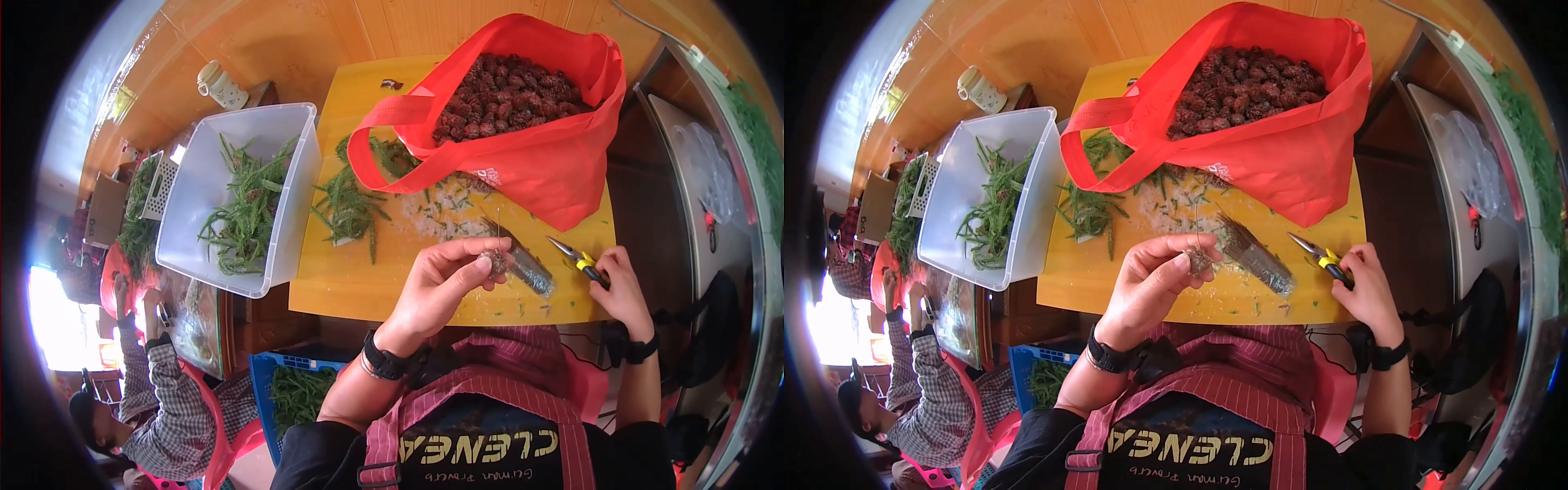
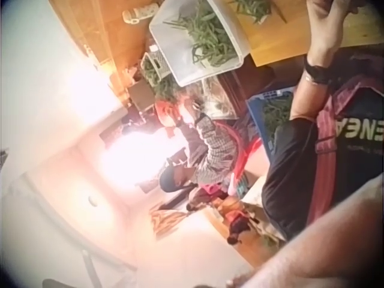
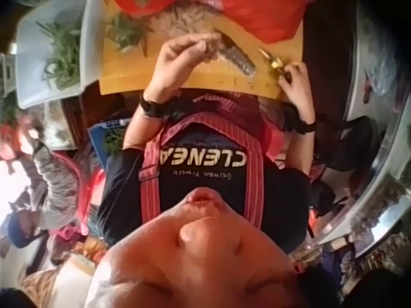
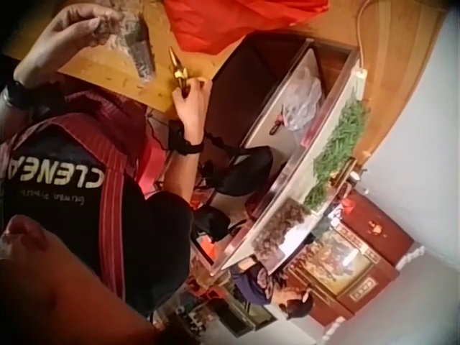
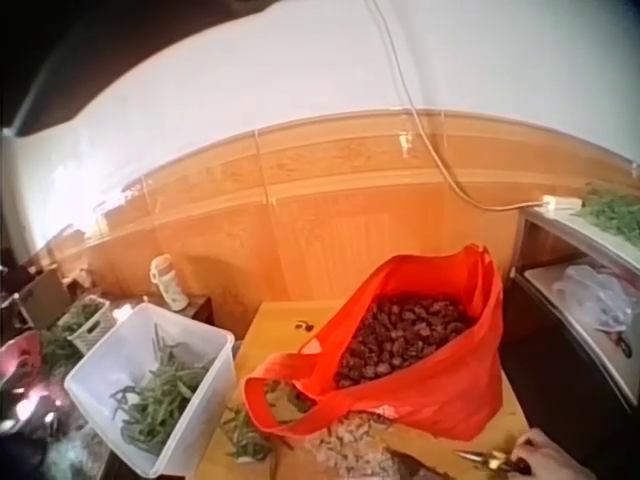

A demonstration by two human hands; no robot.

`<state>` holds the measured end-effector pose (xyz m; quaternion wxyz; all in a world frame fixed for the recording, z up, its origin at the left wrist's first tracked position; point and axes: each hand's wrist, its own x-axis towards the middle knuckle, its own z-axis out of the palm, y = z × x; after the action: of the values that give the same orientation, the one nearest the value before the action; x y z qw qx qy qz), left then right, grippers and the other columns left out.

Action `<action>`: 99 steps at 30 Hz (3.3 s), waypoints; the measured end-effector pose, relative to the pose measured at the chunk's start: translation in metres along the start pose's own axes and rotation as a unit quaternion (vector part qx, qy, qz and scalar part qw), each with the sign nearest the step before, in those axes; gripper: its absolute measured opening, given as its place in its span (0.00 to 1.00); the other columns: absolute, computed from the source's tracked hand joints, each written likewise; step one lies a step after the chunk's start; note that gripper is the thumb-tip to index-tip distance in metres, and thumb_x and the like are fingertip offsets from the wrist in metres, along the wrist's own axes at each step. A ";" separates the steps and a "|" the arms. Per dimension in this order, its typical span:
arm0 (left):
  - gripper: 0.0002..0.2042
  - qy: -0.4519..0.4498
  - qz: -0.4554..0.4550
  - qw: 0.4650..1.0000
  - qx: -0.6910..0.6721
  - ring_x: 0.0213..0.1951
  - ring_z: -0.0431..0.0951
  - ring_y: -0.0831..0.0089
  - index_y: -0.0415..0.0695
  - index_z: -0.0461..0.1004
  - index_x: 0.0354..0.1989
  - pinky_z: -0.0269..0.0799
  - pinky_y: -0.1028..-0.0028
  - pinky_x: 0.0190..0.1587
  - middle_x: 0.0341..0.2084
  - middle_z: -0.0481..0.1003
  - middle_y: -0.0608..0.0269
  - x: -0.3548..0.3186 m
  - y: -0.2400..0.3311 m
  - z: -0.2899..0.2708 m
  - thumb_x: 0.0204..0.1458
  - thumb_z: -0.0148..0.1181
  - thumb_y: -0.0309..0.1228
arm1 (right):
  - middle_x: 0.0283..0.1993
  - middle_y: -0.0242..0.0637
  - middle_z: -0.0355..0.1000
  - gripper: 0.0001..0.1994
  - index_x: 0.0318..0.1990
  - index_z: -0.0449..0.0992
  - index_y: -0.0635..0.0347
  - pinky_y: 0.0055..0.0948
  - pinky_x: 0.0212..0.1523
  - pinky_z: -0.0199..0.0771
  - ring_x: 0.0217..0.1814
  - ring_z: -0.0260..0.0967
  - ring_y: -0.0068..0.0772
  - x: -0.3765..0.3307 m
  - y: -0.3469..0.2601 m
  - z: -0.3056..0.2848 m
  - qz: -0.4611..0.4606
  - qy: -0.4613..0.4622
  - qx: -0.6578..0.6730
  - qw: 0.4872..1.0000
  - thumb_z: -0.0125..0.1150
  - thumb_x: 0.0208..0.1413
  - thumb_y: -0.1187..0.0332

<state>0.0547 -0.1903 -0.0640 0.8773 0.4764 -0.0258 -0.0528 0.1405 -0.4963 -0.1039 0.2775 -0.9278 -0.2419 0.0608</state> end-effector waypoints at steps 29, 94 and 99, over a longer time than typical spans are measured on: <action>0.11 0.046 0.067 0.996 -0.031 0.32 0.73 0.75 0.38 0.68 0.40 0.70 0.79 0.34 0.30 0.73 0.60 0.003 0.001 -0.001 0.47 0.57 0.21 | 0.30 0.47 0.69 0.10 0.26 0.72 0.66 0.29 0.31 0.66 0.31 0.68 0.43 0.009 -0.120 -0.031 -0.092 -0.019 0.119 0.988 0.65 0.39 0.69; 0.09 0.113 0.112 0.987 -0.023 0.39 0.74 0.75 0.36 0.64 0.39 0.69 0.76 0.45 0.38 0.73 0.58 0.008 -0.001 0.010 0.51 0.54 0.19 | 0.32 0.48 0.67 0.10 0.33 0.67 0.66 0.34 0.35 0.62 0.35 0.63 0.44 -0.010 -0.047 -0.022 -0.037 0.015 -0.043 0.998 0.57 0.47 0.70; 0.08 0.098 0.111 0.989 0.011 0.44 0.73 0.71 0.39 0.65 0.39 0.66 0.72 0.50 0.40 0.73 0.55 0.005 -0.002 -0.002 0.50 0.52 0.18 | 0.33 0.50 0.66 0.12 0.30 0.65 0.64 0.42 0.43 0.61 0.45 0.60 0.55 -0.003 -0.029 -0.009 -0.028 -0.066 -0.110 0.991 0.62 0.43 0.69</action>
<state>0.0596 -0.1907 -0.0666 0.8707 0.4829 0.0070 0.0926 0.1280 -0.4808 -0.0804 0.1589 -0.9396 -0.2905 0.0871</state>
